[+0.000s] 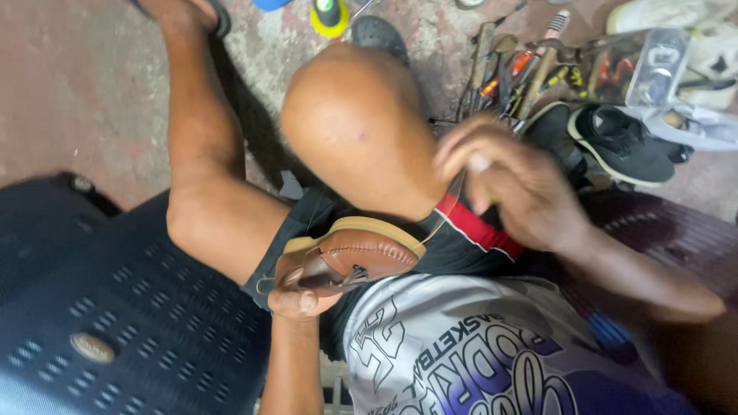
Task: The person sews the sole of a brown leather shoe using a needle and thread. They repeatedly push the needle through the sole and pull the thread tight to secure the stitching.
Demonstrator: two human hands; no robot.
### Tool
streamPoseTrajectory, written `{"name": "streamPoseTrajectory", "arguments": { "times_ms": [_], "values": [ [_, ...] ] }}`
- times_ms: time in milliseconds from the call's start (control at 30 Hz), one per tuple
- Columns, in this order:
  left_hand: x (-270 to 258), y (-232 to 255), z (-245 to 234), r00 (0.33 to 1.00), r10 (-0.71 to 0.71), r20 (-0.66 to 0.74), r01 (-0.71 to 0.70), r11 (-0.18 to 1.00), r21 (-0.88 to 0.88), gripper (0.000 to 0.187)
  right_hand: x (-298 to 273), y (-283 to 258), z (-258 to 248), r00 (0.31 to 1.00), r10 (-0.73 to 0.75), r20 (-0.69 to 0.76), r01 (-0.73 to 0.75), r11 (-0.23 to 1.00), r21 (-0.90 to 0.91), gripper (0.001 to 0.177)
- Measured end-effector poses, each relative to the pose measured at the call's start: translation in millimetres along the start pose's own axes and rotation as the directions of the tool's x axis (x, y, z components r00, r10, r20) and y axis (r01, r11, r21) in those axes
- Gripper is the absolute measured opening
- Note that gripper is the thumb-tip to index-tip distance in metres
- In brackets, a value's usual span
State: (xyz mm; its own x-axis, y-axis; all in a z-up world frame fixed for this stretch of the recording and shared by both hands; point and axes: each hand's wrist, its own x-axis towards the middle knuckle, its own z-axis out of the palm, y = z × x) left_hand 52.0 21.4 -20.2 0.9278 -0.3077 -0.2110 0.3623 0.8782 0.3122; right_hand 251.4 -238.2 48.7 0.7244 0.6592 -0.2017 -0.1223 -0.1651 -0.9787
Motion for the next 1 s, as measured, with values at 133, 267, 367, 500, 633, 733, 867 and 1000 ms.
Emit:
{"name": "streamPoseTrajectory", "arguments": {
  "times_ms": [133,267,367,500,633,733,867,1000],
  "values": [
    [-4.3,-0.8,0.2,0.997,0.059,-0.052,-0.053,0.994,0.097,0.089,-19.7,-12.1,-24.5,0.99,-0.094,0.107,0.134,0.873,-0.469,0.025],
    [-12.3,0.7,-4.4,0.991,0.055,-0.125,-0.033,0.985,0.17,0.09,-39.4,-15.4,-16.2,0.973,-0.029,0.227,0.126,0.897,-0.423,0.03],
    [-18.8,-0.5,-5.6,0.984,0.105,-0.145,-0.076,0.978,0.196,0.086,-39.4,-15.0,-5.9,0.966,-0.009,0.258,0.116,0.907,-0.404,0.029],
    [-13.4,-1.7,-4.6,0.988,0.089,-0.126,-0.066,0.982,0.176,0.086,-29.6,-16.0,2.0,0.967,-0.016,0.254,0.133,0.883,-0.45,0.027],
    [-6.1,-0.4,0.5,0.993,0.048,-0.111,-0.03,0.987,0.158,0.087,-25.7,-13.7,3.9,0.968,0.003,0.251,0.109,0.895,-0.433,0.027],
    [-2.8,1.3,3.9,0.993,0.025,-0.113,-0.009,0.99,0.141,0.087,-25.3,-10.5,2.2,0.968,-0.008,0.251,0.124,0.883,-0.453,0.03],
    [0.2,1.9,6.0,0.993,-0.002,-0.116,0.017,0.992,0.129,0.088,-23.8,-8.9,-1.0,0.962,0.005,0.274,0.132,0.868,-0.478,0.032],
    [3.9,2.5,7.5,0.993,-0.027,-0.117,0.041,0.992,0.119,0.088,-19.2,-11.6,-4.8,0.945,0.051,0.324,0.133,0.843,-0.521,0.033]
  ]
}}
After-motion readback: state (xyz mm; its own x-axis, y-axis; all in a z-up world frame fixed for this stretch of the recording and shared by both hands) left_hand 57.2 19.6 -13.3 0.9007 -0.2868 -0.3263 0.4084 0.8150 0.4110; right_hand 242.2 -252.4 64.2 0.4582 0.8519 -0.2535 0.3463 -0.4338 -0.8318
